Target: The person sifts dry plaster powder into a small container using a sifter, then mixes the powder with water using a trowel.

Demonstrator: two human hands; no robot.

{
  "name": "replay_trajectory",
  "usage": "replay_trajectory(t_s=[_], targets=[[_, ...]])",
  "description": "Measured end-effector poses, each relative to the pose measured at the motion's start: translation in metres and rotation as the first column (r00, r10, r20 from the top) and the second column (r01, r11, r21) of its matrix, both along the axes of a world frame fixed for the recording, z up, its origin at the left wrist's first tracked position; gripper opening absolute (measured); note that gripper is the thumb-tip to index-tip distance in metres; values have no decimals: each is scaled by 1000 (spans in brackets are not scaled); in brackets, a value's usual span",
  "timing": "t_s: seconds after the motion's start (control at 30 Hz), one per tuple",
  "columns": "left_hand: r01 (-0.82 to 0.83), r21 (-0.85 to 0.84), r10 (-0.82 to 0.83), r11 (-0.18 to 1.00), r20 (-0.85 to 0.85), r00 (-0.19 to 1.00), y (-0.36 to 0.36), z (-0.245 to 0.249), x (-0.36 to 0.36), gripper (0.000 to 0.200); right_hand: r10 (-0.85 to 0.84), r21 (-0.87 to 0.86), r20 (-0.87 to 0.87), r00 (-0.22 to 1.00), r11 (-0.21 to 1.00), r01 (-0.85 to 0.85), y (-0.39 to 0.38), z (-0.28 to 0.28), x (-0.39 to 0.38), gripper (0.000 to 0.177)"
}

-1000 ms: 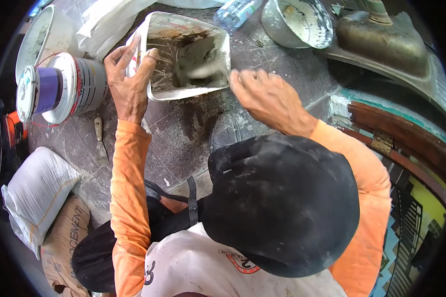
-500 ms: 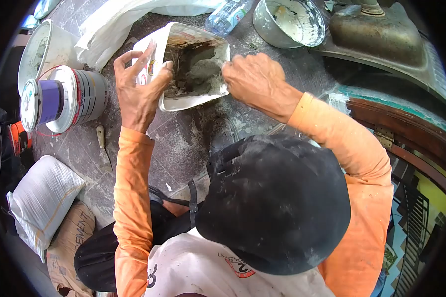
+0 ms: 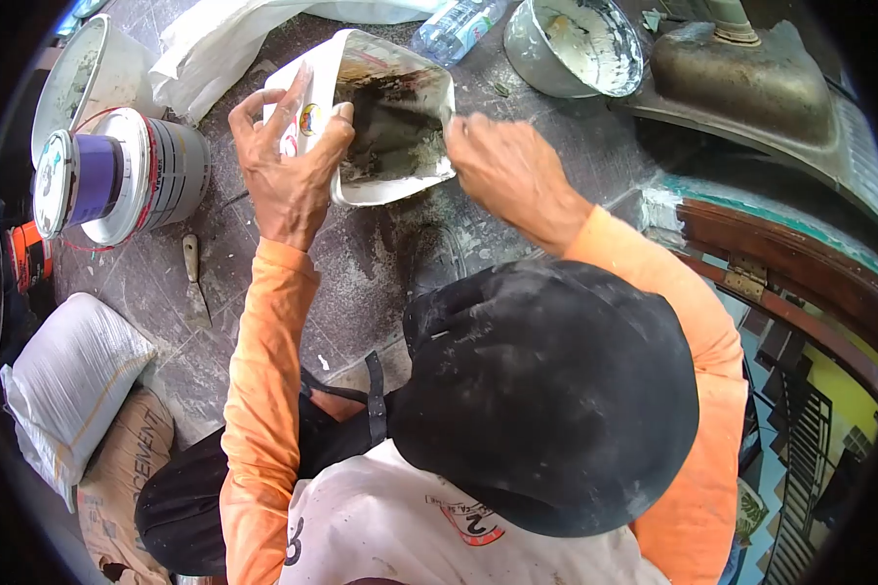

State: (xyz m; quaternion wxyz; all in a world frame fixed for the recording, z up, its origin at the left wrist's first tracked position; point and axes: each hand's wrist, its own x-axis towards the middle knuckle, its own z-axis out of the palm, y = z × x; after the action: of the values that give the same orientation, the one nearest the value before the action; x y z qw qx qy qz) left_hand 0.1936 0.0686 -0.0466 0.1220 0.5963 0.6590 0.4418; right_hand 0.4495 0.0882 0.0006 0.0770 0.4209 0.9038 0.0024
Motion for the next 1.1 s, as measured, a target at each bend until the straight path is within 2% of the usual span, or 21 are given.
replay_trajectory(t_s=[0.03,0.1,0.27,0.33,0.37,0.47,0.5,0.53,0.57,0.6,0.63,0.7,0.8,0.83,0.87,0.93,1.0,1.07,1.1], targets=[[-15,7,14,1000,93,996,0,-3,-1,67,-10,-1,2,1000,1000,10,-8,8,2,26],[-25,-1,25,1000,232,972,1,0,0,66,6,-118,48,999,993,0,-12,32,10,27],[19,-10,-17,1000,146,989,1,1,-5,66,28,-123,111,993,992,-14,-33,86,10,28],[-3,-96,27,995,247,969,4,0,-14,68,6,-129,141,990,992,12,-38,98,10,28],[12,-93,18,996,320,947,6,-3,-18,69,19,-151,170,985,988,7,-42,90,12,27],[60,-173,-7,983,292,957,6,3,-20,69,13,-146,87,996,989,0,-31,35,17,27],[106,-107,-80,989,221,972,5,4,-15,70,12,-70,37,999,997,-9,-22,17,14,24],[110,-101,-102,989,78,992,6,10,-11,71,20,-74,29,999,997,-18,-6,11,8,24],[110,-137,-99,984,84,991,5,14,-11,65,33,-54,99,995,998,-28,9,9,2,22],[115,-169,-100,979,93,991,4,17,-11,60,40,-32,172,984,999,-35,19,10,0,22],[115,-157,-101,981,92,991,6,15,-13,60,38,-20,172,984,999,-35,28,11,-1,22],[123,-161,-88,979,209,974,4,6,-18,60,153,220,61,986,962,-163,37,18,1,16],[90,-126,-63,988,206,977,-2,3,-16,69,226,323,82,971,915,-241,28,46,6,19],[74,-143,-43,987,208,977,-2,0,-17,68,163,241,160,974,950,-199,22,67,3,24],[71,-146,-40,987,208,977,-2,-3,-18,68,166,239,160,973,950,-201,17,82,0,24],[47,-169,18,984,361,932,-2,-8,-18,68,44,274,193,980,957,-97,9,99,-4,29],[59,-154,-3,986,343,939,-3,-13,-17,69,41,316,182,982,944,-98,17,78,-5,27],[74,-127,-30,989,317,948,-2,-11,-13,69,37,310,197,980,946,-98,31,31,-1,26],[74,-118,-36,990,293,955,-4,-5,-9,69,80,248,142,987,962,-114,31,5,3,27]])
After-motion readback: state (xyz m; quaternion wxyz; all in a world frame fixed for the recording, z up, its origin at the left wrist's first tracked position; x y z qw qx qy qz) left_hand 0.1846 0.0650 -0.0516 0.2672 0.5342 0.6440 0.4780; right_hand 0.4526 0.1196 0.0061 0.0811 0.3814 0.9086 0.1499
